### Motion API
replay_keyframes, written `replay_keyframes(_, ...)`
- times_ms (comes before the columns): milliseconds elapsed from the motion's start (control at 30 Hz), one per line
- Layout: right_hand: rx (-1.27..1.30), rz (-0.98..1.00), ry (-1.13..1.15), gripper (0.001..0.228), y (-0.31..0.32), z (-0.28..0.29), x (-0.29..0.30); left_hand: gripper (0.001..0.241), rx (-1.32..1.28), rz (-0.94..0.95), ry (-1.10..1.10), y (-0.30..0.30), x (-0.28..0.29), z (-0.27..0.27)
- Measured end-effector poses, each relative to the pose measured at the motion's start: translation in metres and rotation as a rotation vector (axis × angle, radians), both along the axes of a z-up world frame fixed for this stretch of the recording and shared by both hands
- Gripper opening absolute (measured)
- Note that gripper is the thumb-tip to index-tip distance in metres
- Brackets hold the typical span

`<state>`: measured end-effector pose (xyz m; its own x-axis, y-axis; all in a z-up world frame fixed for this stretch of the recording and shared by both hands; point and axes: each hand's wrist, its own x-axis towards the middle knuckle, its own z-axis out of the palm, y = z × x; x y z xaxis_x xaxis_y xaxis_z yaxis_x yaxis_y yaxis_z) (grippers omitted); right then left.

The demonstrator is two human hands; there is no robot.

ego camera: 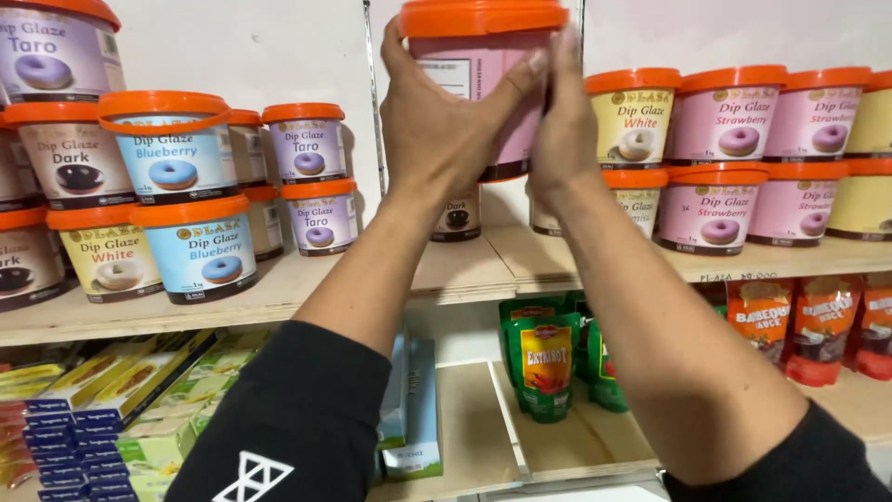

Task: Wiping down and organizing plastic tubs of donut glaze on storage shelves.

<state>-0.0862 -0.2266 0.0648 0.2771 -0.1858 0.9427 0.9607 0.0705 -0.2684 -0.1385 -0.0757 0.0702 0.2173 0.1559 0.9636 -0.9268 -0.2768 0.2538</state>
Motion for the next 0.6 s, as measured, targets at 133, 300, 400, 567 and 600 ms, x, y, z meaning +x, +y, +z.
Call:
replay_keyframes(133, -0.1, 0.093, -0.049, 0.07, 0.0, 0.005, -0.035, 0.116, 0.021, -0.058, -0.011, -0.01, 0.001, -0.002)
replay_keyframes(300, 0.22, -0.283, 0.511, 0.091, 0.028, 0.003, -0.047, 0.121, -0.264, -0.056, -0.033, -0.018, 0.023, -0.001)
replay_keyframes(400, -0.054, 0.639, 0.543, 0.09, 0.029, 0.002, -0.068, 0.111, -0.411, -0.202, -0.225, -0.03, 0.039, -0.011)
replay_keyframes(567, 0.017, 1.086, 0.355, 0.076, 0.041, -0.009, -0.062, 0.122, -0.311, -0.24, -0.345, -0.021, 0.028, -0.009)
replay_keyframes(600, 0.139, 1.153, 0.439, 0.075, 0.041, -0.011, -0.062, 0.127, -0.214, -0.191, -0.339, -0.013, 0.024, -0.011)
